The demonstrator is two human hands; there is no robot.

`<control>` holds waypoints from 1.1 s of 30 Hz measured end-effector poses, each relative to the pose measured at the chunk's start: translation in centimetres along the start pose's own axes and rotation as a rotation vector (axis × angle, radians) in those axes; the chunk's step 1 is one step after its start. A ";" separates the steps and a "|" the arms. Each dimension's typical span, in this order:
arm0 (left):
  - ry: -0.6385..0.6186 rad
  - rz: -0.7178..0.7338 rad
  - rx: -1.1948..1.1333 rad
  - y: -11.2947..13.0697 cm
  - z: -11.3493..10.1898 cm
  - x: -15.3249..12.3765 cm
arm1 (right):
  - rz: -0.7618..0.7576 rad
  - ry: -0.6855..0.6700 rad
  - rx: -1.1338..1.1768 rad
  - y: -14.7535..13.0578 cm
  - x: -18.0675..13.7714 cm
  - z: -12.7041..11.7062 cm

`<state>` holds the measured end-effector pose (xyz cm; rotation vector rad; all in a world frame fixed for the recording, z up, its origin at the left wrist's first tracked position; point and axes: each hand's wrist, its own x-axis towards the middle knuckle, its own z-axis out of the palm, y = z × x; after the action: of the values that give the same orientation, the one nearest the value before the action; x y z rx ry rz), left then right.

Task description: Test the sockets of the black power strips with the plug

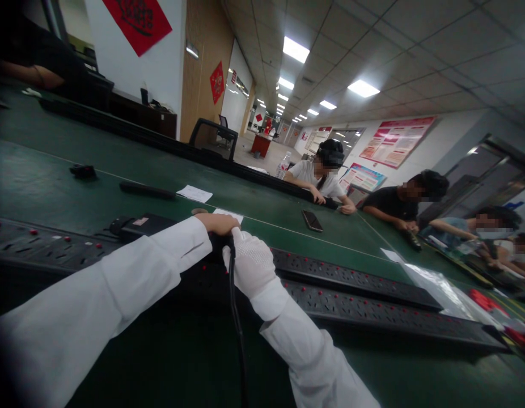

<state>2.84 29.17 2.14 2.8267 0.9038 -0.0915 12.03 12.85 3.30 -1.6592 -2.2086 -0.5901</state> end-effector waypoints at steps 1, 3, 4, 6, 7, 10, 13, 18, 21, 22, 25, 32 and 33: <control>0.003 0.001 -0.001 0.0 0.0 0.0 | -0.001 0.000 0.000 0.0 0.0 0.0; 0.000 -0.002 -0.004 0.0 0.0 0.0 | 0.001 -0.001 0.000 0.0 0.0 -0.1; -0.002 -0.004 -0.007 0.0 0.0 0.0 | 0.004 -0.001 0.002 0.0 0.0 -0.1; -0.002 -0.006 -0.012 -0.1 0.0 0.1 | 0.009 -0.003 0.010 0.0 0.0 -0.1; -0.001 -0.004 -0.012 -0.1 0.0 0.1 | 0.010 -0.004 0.015 0.0 0.0 -0.1; -0.002 0.001 -0.004 -0.1 0.1 0.1 | 0.013 -0.006 0.023 -0.1 0.0 -0.1; 0.001 0.002 -0.002 0.0 0.0 0.0 | 0.012 -0.006 0.025 0.0 0.0 -0.1; -0.011 -0.003 -0.008 0.1 -0.1 -0.1 | 0.018 -0.005 0.023 0.0 0.0 0.0; -0.012 -0.007 -0.007 0.0 -0.1 0.0 | 0.015 -0.011 0.022 0.0 0.1 0.0; -0.013 -0.008 -0.008 0.0 -0.1 0.0 | 0.014 -0.010 0.021 0.0 0.1 0.0; -0.006 -0.014 -0.023 0.0 -0.1 0.0 | 0.015 -0.004 0.019 0.0 0.1 0.0; -0.004 -0.025 -0.020 0.1 -0.2 -0.1 | 0.016 -0.006 0.007 0.0 0.1 0.0; -0.002 -0.025 -0.018 0.1 -0.2 -0.2 | 0.015 -0.006 0.011 0.0 0.1 0.0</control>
<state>2.76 29.04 2.34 2.7989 0.9353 -0.0890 11.98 12.89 3.34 -1.6727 -2.1978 -0.5683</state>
